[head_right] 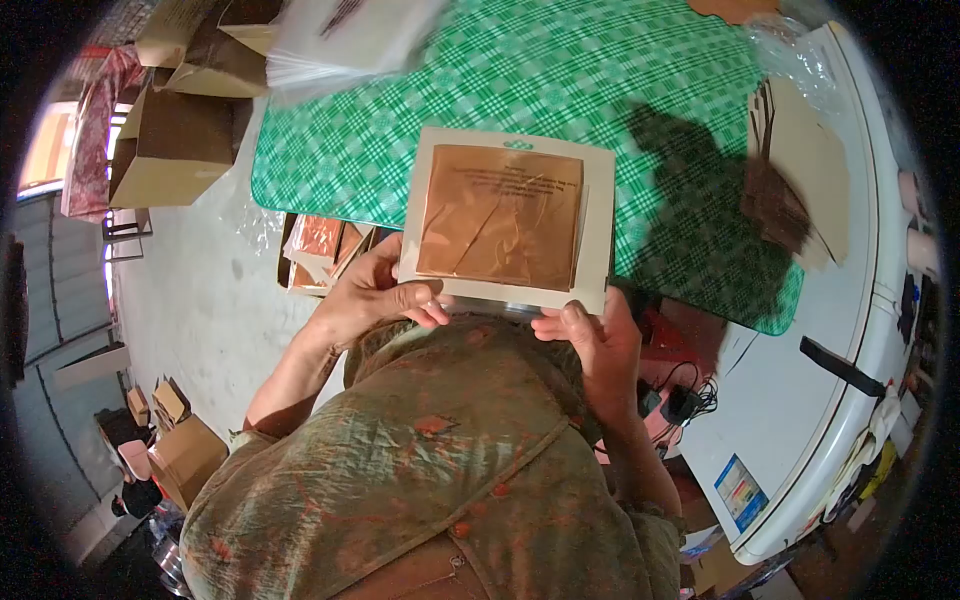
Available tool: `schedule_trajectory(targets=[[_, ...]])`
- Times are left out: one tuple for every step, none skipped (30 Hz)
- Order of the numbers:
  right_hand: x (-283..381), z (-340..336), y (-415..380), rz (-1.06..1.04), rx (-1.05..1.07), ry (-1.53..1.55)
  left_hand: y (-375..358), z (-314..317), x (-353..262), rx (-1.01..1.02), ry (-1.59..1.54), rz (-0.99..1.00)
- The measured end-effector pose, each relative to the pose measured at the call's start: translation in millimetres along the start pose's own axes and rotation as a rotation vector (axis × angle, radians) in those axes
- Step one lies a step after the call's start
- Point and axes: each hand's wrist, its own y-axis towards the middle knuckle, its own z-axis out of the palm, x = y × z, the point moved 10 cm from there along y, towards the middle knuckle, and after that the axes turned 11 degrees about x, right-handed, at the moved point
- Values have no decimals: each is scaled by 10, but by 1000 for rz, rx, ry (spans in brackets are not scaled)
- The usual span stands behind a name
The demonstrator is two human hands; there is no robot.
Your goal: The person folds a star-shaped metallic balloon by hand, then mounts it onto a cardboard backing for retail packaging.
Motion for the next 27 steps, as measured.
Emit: schedule_trajectory(targets=[[21, 20, 2, -23, 10, -15, 9, -25, 16, -10, 7, -13], [6, 8, 3, -13, 4, -15, 15, -32, 27, -19, -5, -29], [-8, -7, 3, -5, -2, -16, 22, -36, 34, -27, -16, -44], [-19, -21, 3, 5, -8, -16, 27, -40, 45, -36, -28, -59], [-21, -34, 2, 10, -12, -27, 33, -39, 48, -37, -27, -62], [-19, -46, 2, 14, -17, -36, 40, -40, 52, -36, -26, -64], [-17, -53, 5, 17, -22, -45, 48, -42, 54, -36, -23, -66], [-19, -57, 9, 17, -28, -41, 59, -60, 61, -57, -41, -62], [-20, -61, 13, 18, -34, -37, 77, -71, 77, -77, -58, -57], [-13, -68, 17, 17, -41, -34, 100, -81, 99, -96, -76, -50], [-9, -72, 22, 23, -52, -10, 133, -101, 111, -110, -58, -19], [-2, -67, 25, 30, -65, 14, 172, -106, 109, -123, -42, 12], [3, -71, 28, 36, -78, 38, 204, -106, 98, -136, -25, 44], [19, -71, 36, 23, -73, 37, 211, -116, 106, -165, -20, 47], [24, -72, 45, 11, -68, 38, 232, -99, 99, -172, -25, 43], [31, -73, 55, 0, -62, 38, 248, -89, 93, -180, -30, 37], [38, -88, 66, -2, -68, 36, 266, -83, 81, -189, -35, 32], [49, -105, 82, -5, -74, 33, 295, -59, 34, -180, -21, 42], [72, -117, 104, -9, -80, 31, 328, -34, -23, -172, -8, 52], [131, -139, 129, -4, -71, -13, 360, -15, -79, -163, 6, 62], [243, -169, 159, 2, -64, -57, 409, 1, -150, -141, 40, 78], [309, -210, 187, 9, -58, -101, 470, 5, -227, -119, 73, 94], [389, -332, 204, -83, -110, -171, 531, 5, -296, -98, 105, 110], [463, -444, 223, -175, -162, -240, 585, -14, -306, -77, 131, 53], [549, -526, 207, -267, -215, -309, 549, -54, -371, -138, 258, 39], [703, -584, 109, -339, -347, -636, 492, -74, -444, -200, 384, 23], [828, -534, 62, -354, -396, -927, 441, -98, -518, -261, 510, 4]])
